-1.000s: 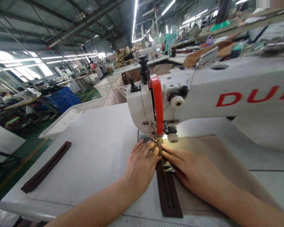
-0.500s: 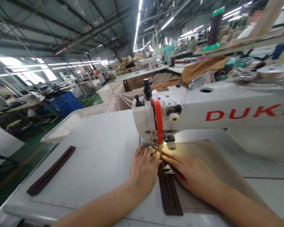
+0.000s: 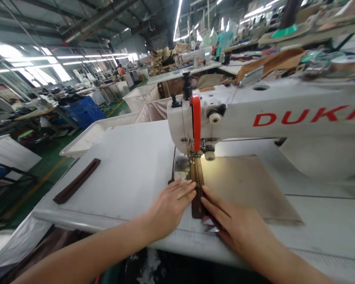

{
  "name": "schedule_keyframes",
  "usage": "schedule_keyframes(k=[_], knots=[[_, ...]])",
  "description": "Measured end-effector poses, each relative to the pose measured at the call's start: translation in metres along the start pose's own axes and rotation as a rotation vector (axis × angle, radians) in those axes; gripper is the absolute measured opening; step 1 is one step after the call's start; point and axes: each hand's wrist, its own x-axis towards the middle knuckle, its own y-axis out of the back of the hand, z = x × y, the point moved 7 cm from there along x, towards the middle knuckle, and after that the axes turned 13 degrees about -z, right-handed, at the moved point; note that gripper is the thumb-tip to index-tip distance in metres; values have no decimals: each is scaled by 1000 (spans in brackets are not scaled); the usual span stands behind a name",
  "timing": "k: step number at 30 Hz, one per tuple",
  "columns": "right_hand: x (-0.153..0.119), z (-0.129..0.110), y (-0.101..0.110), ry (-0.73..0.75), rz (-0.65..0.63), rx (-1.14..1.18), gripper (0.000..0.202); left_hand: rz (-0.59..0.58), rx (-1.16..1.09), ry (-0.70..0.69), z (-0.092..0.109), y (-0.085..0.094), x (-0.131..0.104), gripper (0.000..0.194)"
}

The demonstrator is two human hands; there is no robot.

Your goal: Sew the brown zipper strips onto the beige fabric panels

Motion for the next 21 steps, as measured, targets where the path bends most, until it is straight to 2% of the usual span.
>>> schedule_keyframes(k=[4, 7, 10, 12, 14, 18, 21], knots=[[-4, -10, -1, 60, -49, -82, 50, -47, 3, -80, 15, 1, -15, 32], [5, -5, 8, 40, -103, 19, 41, -98, -95, -47, 10, 8, -9, 32], [24, 8, 28, -39, -150, 177, 27, -126, -294, -25, -2, 25, 5, 31], [38, 18, 45, -99, -156, 215, 22, -108, -409, 14, -11, 38, 15, 34], [52, 27, 61, -160, -149, 245, 28, -71, -444, 96, -19, 50, 24, 36], [68, 32, 82, -227, -123, 240, 32, -6, -357, 249, -28, 64, 35, 25], [71, 31, 91, -219, -92, 214, 31, 35, -306, 288, -30, 71, 41, 17]])
